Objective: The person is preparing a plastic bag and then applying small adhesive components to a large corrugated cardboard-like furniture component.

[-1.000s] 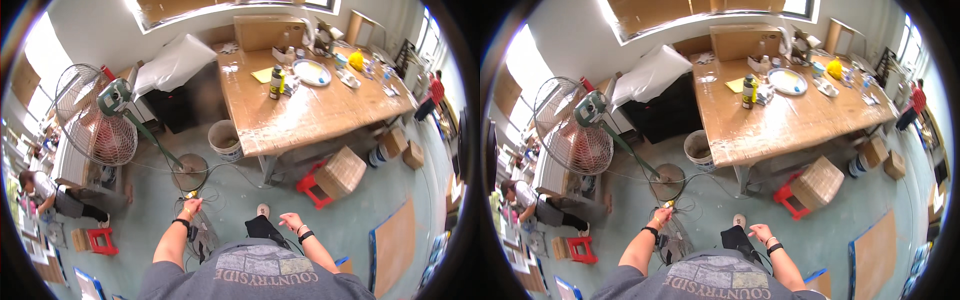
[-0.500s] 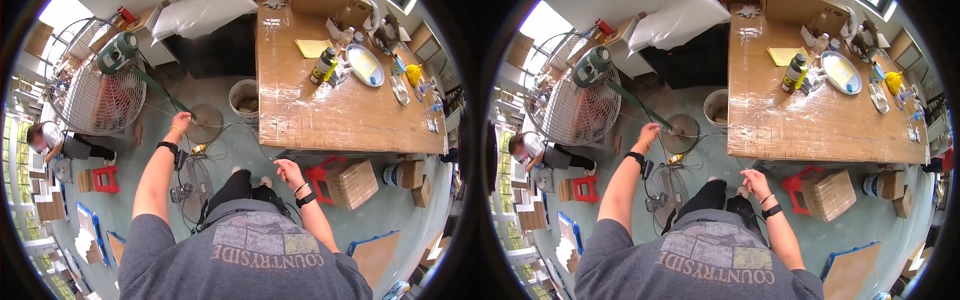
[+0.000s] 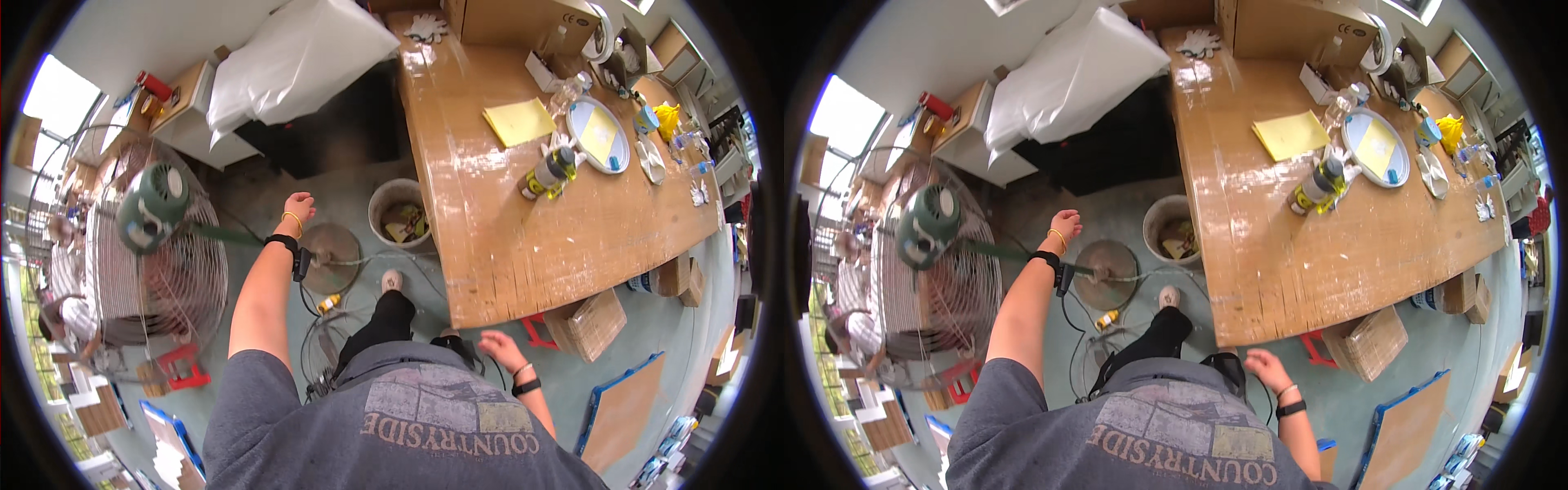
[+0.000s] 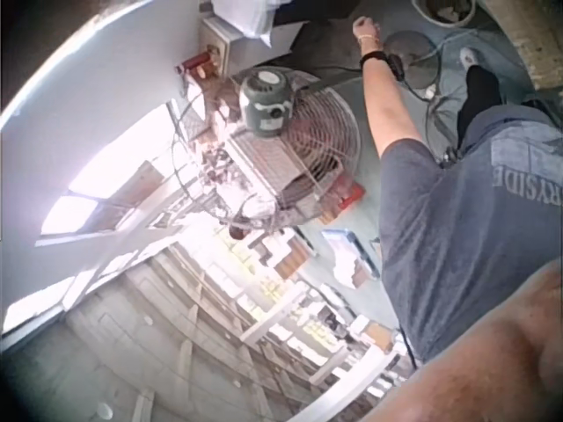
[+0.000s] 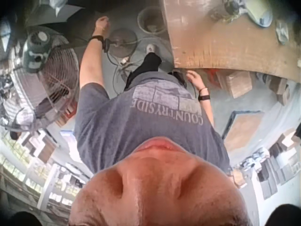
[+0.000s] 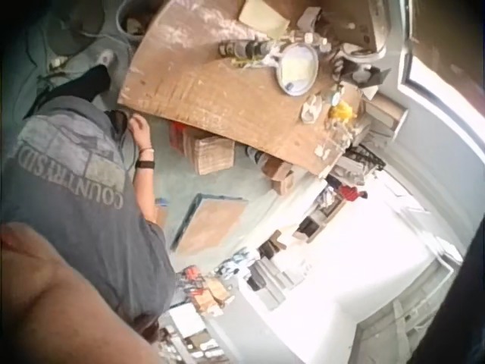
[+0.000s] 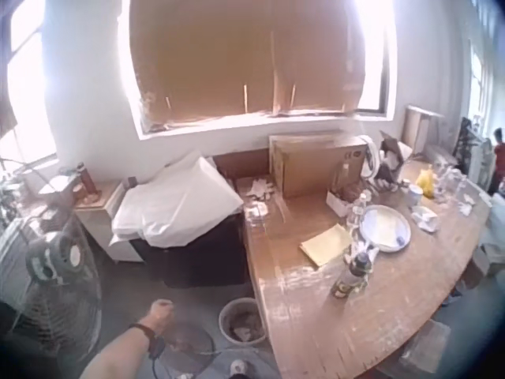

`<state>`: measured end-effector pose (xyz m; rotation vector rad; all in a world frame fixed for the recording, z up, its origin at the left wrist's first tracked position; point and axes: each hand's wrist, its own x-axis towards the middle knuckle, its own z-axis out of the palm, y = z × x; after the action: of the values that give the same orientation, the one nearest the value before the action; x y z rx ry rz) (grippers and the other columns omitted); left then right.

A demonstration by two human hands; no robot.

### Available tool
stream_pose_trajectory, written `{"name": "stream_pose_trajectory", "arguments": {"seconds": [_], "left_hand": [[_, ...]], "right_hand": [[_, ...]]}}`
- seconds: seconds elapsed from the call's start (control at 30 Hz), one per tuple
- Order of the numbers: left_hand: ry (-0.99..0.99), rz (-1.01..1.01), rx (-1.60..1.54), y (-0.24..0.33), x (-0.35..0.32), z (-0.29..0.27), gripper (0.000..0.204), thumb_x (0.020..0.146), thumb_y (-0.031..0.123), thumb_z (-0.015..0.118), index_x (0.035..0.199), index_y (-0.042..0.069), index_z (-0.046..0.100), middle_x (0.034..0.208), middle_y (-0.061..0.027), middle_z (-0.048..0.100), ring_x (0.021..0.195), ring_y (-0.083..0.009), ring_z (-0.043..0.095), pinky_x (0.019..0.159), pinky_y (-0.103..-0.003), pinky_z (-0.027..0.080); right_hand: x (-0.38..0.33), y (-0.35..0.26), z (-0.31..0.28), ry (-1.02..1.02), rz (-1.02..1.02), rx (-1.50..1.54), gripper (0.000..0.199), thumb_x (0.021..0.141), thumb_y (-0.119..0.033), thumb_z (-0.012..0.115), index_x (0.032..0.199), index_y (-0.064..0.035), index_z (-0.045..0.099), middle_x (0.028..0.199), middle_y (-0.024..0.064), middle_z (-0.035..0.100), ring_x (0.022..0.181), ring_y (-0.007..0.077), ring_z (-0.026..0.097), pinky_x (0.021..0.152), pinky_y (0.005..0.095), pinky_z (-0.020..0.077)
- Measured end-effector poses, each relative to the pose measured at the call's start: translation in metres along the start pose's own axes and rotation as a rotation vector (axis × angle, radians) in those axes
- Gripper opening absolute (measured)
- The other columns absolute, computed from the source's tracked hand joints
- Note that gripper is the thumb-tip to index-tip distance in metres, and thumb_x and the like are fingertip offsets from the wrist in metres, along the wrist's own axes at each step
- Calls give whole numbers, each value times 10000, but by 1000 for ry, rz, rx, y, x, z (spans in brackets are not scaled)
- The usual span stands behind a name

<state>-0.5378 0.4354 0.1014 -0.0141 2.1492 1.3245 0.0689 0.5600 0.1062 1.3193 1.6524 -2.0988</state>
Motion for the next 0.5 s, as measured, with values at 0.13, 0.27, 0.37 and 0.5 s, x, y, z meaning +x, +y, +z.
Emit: {"name": "stream_pose_trajectory", "arguments": {"seconds": [0.13, 0.27, 0.37, 0.5], "left_hand": [[-60, 45, 98, 59, 57, 18, 231, 812, 81, 588, 1038, 64, 547, 844, -57, 604, 620, -158, 603, 532, -289, 513], [-53, 59, 107, 87, 94, 15, 241, 821, 90, 587, 1057, 73, 543, 845, -55, 596, 647, -163, 606, 555, -288, 515], [-36, 24, 77, 103, 109, 21, 266, 830, 97, 587, 1086, 79, 522, 880, -58, 584, 661, -175, 605, 575, -298, 520], [-125, -10, 7, 120, 103, 46, 355, 835, 106, 588, 1167, 79, 462, 963, -80, 566, 706, -199, 600, 626, -323, 536]], "right_hand": [[-8, 16, 23, -25, 67, -234, 377, 860, -252, 595, 1159, -28, 550, 988, 52, 631, 843, 140, 586, 734, 274, 476], [-22, -38, 52, 4, 245, -9, 382, 880, -328, 558, 1161, -70, 558, 1006, 39, 621, 851, 130, 584, 699, 273, 469], [-10, -37, 57, -3, 299, 13, 427, 899, -432, 491, 1160, -102, 562, 957, 16, 614, 841, 114, 580, 658, 263, 451], [8, -7, 60, 7, 279, 51, 474, 906, -483, 436, 1127, -85, 567, 925, -1, 612, 828, 102, 575, 635, 257, 443]]}}
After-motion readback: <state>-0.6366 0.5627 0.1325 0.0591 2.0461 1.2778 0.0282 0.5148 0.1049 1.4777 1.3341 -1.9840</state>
